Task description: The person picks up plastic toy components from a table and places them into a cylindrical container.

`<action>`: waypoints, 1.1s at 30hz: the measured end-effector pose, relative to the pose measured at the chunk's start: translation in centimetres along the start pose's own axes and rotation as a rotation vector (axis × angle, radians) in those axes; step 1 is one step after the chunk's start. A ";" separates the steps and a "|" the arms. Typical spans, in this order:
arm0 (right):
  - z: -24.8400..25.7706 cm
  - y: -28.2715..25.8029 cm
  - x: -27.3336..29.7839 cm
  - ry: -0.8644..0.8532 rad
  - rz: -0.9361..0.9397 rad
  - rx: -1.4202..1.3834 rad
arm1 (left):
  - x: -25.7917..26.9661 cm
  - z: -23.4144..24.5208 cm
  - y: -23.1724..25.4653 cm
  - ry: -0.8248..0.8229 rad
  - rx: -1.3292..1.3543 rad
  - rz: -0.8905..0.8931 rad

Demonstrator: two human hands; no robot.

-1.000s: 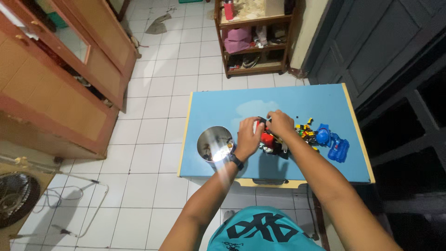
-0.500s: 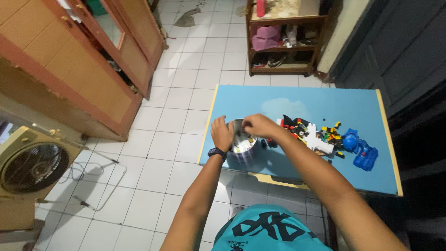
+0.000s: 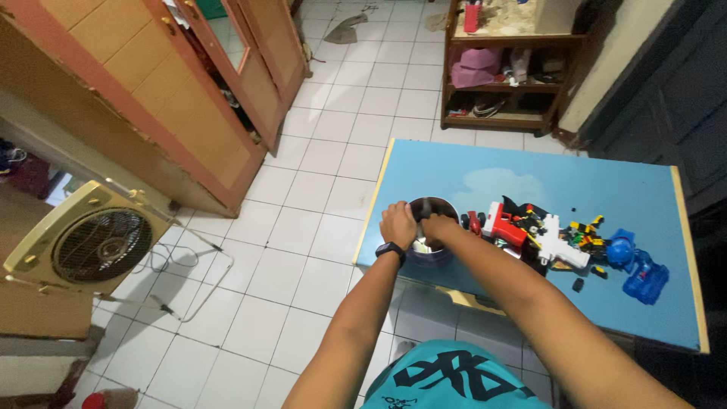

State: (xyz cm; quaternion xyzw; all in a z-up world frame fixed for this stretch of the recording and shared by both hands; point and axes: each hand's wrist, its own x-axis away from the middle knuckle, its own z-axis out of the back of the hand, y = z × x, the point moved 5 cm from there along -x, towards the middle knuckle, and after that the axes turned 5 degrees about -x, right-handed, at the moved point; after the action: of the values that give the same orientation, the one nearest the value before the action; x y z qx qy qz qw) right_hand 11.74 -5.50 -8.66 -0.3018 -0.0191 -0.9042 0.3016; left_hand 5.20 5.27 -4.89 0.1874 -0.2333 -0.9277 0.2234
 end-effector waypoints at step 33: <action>-5.3 0.6 -5.4 -0.256 0.161 -0.090 | 0.2 1.0 0.5 -0.012 0.034 0.035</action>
State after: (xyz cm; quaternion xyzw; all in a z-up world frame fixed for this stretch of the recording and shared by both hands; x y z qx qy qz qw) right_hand 12.69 -4.23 -16.13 -0.4285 0.0075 -0.8312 0.3543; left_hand 4.72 5.11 -3.91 0.1814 -0.2538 -0.9206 0.2348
